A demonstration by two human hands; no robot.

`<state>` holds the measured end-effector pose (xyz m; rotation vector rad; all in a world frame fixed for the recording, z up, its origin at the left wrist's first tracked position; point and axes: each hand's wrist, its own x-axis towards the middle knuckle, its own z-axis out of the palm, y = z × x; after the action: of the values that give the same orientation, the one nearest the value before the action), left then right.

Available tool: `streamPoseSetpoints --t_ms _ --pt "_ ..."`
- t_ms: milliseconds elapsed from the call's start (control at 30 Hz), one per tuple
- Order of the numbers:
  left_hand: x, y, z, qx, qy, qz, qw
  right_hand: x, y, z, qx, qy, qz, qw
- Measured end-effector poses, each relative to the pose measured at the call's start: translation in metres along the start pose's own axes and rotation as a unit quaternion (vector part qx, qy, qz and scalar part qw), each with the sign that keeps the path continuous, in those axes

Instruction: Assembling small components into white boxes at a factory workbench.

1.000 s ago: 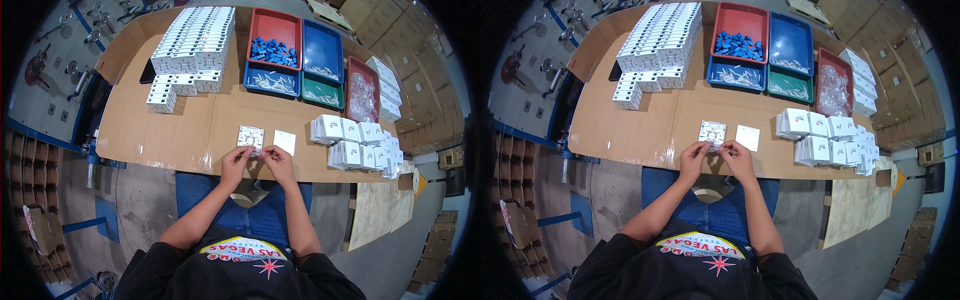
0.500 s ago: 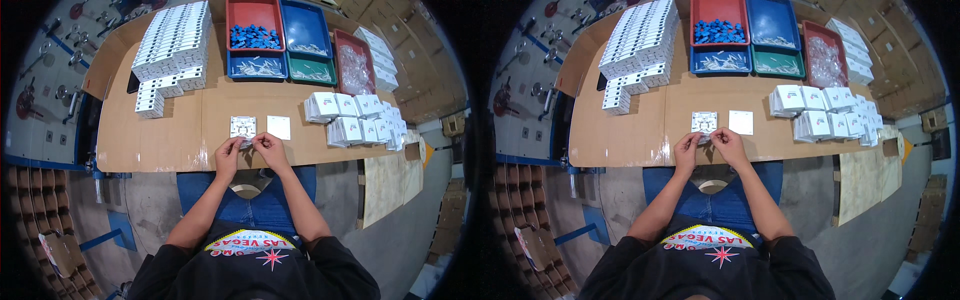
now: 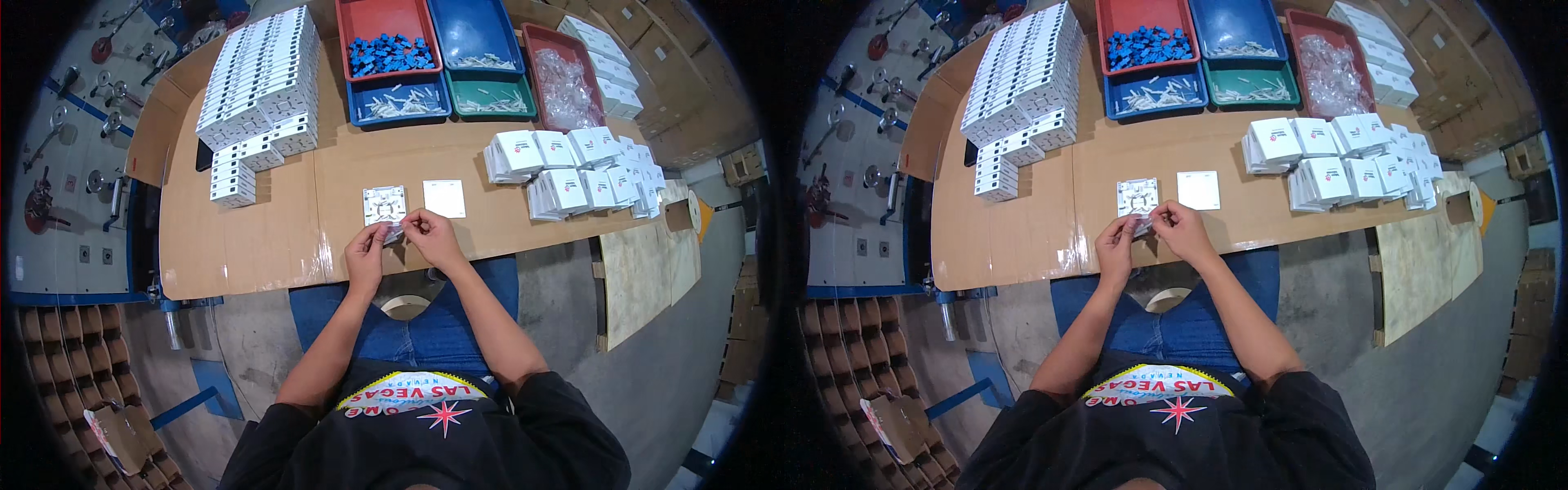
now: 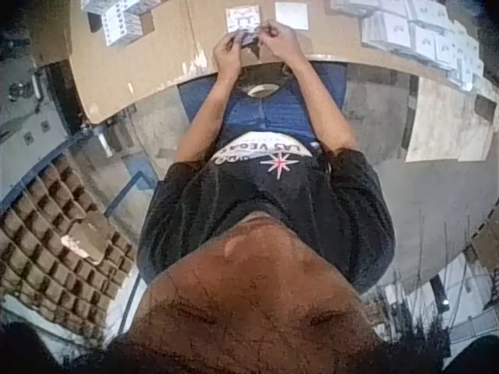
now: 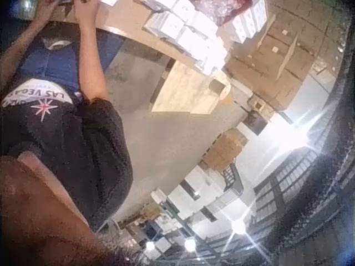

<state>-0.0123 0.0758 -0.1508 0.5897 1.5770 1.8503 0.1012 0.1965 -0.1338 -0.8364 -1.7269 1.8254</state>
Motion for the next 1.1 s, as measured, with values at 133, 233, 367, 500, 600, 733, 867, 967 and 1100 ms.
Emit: streamPoseSetpoints --t_ms 133,233,367,500,600,733,867,967,1100 --pt "0.0 0.001 0.0 0.002 0.004 0.007 1.0 -0.003 -0.008 0.0 -0.012 -0.022 0.027 0.999" --pt "-0.001 0.004 0.002 0.007 0.0 0.001 1.0 -0.002 -0.003 0.0 0.002 -0.011 0.006 1.0" --pt "0.0 0.003 0.002 0.005 -0.011 -0.002 1.0 0.0 0.002 -0.002 -0.006 -0.011 0.005 1.0" --pt "0.001 -0.001 -0.001 -0.009 -0.014 0.003 1.0 0.003 -0.002 0.001 0.009 -0.011 -0.009 1.0" --pt "-0.001 0.001 0.0 -0.01 -0.019 0.003 1.0 0.001 0.003 0.001 0.002 -0.018 0.004 1.0" --pt "-0.001 0.002 0.001 -0.01 -0.027 -0.001 1.0 0.001 0.006 0.002 -0.024 -0.005 -0.014 1.0" --pt "0.001 0.002 0.002 -0.012 -0.024 -0.005 1.0 0.002 0.007 0.006 -0.024 0.022 -0.023 0.999" --pt "0.001 0.002 0.0 -0.02 -0.027 -0.005 0.999 0.002 0.002 0.004 0.01 0.011 -0.014 1.0" --pt "0.0 0.0 -0.002 -0.004 -0.027 -0.01 1.0 0.002 0.004 0.005 0.005 -0.003 -0.038 0.999"
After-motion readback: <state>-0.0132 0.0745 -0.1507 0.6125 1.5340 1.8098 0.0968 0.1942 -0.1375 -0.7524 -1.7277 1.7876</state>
